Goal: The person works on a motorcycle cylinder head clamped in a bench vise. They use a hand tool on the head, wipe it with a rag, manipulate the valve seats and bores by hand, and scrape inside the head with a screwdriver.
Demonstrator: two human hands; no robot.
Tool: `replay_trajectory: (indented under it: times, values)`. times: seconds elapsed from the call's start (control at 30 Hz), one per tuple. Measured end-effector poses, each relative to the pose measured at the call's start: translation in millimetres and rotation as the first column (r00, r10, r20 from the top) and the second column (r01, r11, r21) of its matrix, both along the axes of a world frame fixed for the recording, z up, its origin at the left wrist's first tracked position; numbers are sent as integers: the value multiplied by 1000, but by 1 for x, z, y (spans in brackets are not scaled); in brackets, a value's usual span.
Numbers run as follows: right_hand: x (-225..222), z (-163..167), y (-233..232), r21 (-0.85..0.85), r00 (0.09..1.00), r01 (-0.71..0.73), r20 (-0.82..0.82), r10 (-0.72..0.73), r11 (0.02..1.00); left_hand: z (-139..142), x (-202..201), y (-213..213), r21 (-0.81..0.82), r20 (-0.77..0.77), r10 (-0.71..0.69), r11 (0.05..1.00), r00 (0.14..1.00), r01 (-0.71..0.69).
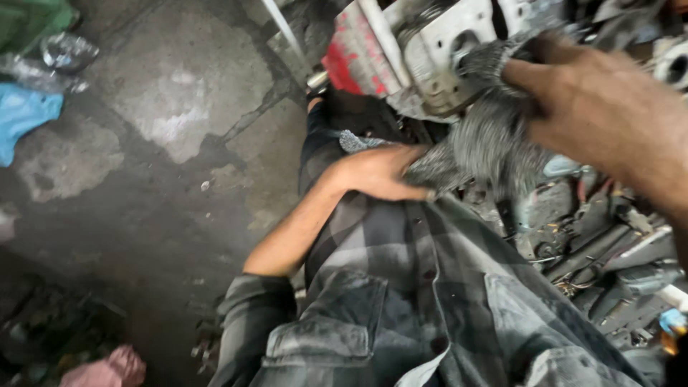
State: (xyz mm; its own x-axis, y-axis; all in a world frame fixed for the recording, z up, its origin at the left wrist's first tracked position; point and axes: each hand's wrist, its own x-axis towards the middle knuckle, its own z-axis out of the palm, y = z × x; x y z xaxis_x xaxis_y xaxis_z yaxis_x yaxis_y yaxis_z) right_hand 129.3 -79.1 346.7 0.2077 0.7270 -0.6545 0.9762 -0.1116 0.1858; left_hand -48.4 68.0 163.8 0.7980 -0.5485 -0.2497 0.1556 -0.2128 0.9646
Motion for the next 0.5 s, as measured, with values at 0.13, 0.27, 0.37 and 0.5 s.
replay_trajectory:
  times: [0.13,0.27,0.37,0.5]
  values:
    - [5,-22,17,-222,974,220,98,-203,950,-13,1,-5,-172,240,229,967,943,-190]
    - [56,-56,29,98,832,-525,-149,534,845,-18,-7,1,-128,164,125,986,979,-104]
    - [63,-90,-19,212,911,280,-367,-189,936,-16,-17,16,187,83,1,982,997,-17]
    - [31,-102,-75,408,952,203,-293,-83,890,-18,-23,35,-251,47,113,963,992,-98]
